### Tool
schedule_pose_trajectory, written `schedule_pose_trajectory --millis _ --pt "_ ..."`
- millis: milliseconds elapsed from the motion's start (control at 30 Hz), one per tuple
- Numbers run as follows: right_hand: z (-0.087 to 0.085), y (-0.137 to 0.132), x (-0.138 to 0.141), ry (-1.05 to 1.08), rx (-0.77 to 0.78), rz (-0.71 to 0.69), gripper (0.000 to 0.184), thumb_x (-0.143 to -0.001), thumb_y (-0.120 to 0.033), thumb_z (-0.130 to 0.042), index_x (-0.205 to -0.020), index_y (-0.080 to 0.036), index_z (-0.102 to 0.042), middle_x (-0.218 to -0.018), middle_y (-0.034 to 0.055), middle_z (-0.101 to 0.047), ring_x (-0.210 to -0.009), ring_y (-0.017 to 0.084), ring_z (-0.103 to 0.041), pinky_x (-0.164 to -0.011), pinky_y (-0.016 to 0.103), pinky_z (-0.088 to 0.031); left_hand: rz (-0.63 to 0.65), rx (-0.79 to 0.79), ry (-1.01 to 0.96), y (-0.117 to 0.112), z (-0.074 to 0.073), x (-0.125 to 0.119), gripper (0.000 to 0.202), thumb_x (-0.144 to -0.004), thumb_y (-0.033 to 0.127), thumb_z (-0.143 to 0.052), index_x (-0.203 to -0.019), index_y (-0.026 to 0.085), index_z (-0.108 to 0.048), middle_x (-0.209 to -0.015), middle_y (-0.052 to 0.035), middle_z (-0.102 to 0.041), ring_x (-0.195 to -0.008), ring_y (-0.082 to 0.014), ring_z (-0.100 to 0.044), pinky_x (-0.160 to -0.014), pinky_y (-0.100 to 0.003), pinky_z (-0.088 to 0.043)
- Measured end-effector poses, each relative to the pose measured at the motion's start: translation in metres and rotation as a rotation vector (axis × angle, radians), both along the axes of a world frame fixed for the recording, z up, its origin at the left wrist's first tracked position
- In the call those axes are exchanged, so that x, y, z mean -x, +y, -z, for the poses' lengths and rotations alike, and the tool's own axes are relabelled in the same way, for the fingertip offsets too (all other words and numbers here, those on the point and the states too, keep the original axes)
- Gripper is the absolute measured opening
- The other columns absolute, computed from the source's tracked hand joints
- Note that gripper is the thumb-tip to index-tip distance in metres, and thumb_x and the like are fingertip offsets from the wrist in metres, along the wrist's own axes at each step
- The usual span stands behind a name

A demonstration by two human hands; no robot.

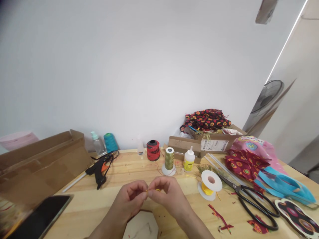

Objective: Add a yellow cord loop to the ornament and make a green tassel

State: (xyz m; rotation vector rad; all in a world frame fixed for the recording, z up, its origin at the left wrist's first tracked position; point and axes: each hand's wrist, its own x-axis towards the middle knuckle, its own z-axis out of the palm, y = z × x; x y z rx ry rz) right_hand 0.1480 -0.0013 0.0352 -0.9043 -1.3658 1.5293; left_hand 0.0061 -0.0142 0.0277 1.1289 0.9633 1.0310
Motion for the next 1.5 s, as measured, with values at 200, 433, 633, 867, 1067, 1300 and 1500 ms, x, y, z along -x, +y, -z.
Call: schedule_pose_trajectory --millis 200,433,633,867,1067,1300,1500 --pt "0.002 0.001 -0.003 -0.131 -0.156 0.03 0.008 -0.061 -0.021 -0.062 -0.059 -0.015 -0.058 -0.059 -0.0015 -0.05 -0.057 0.01 -0.043 -0.054 0.022 -0.033 0.043 -0.061 0.044 0.001 -0.004 0.003 0.022 -0.063 0.032 -0.062 -0.06 0.013 -0.051 -0.052 0.0056 -0.04 -0.047 -0.0048 -0.028 -0.044 -0.018 -0.021" --pt "-0.002 0.003 -0.007 -0.199 -0.283 0.023 0.006 -0.063 -0.017 -0.058 -0.058 -0.016 -0.055 -0.058 -0.0027 -0.046 -0.058 0.011 -0.041 -0.057 0.023 -0.035 0.042 -0.051 0.064 -0.001 -0.004 0.001 0.023 -0.061 0.033 -0.063 -0.058 0.014 -0.051 -0.05 0.0064 -0.039 -0.045 -0.0047 -0.026 -0.042 -0.018 -0.019" --pt "-0.008 0.001 -0.012 -0.323 -0.462 0.022 0.009 -0.065 -0.01 -0.054 -0.06 -0.017 -0.053 -0.062 -0.0026 -0.051 -0.061 0.011 -0.047 -0.06 0.024 -0.038 0.025 -0.003 0.07 0.001 0.001 0.002 0.02 -0.062 0.031 -0.062 -0.06 0.015 -0.051 -0.042 0.0107 -0.032 -0.036 -0.0018 -0.017 -0.037 -0.018 -0.013" --pt "-0.01 0.0 -0.014 -0.496 -0.72 0.083 0.014 -0.064 -0.006 -0.053 -0.059 -0.019 -0.051 -0.061 -0.0039 -0.054 -0.063 0.011 -0.05 -0.074 0.03 -0.035 0.057 0.001 0.099 0.003 0.003 0.003 0.02 -0.063 0.033 -0.061 -0.06 0.015 -0.05 -0.041 0.0105 -0.033 -0.034 -0.0018 -0.02 -0.034 -0.017 -0.014" --pt "-0.008 0.0 -0.018 -0.612 -0.903 0.119 0.012 -0.064 -0.006 -0.052 -0.065 -0.019 -0.052 -0.064 -0.002 -0.055 -0.064 0.013 -0.047 -0.063 0.028 -0.034 0.023 -0.002 0.133 0.002 0.0 0.001 0.022 -0.062 0.034 -0.062 -0.061 0.014 -0.052 -0.045 0.0092 -0.036 -0.037 -0.002 -0.02 -0.036 -0.018 -0.014" --pt "-0.011 0.002 -0.018 -0.76 -1.073 0.161 0.011 -0.063 -0.006 -0.051 -0.064 -0.017 -0.054 -0.062 -0.0003 -0.055 -0.063 0.013 -0.043 -0.057 0.027 -0.03 0.039 -0.018 0.164 0.004 0.003 0.001 0.023 -0.064 0.035 -0.06 -0.062 0.014 -0.052 -0.047 0.0083 -0.035 -0.04 -0.0032 -0.021 -0.038 -0.018 -0.015" --pt "-0.011 0.002 -0.017 -0.823 -1.139 0.197 0.011 -0.066 -0.008 -0.049 -0.064 -0.018 -0.055 -0.062 0.0003 -0.055 -0.062 0.013 -0.043 -0.056 0.026 -0.028 0.037 -0.029 0.215 0.004 0.002 0.001 0.022 -0.066 0.035 -0.058 -0.064 0.014 -0.052 -0.048 0.008 -0.036 -0.041 -0.0038 -0.021 -0.039 -0.018 -0.016"
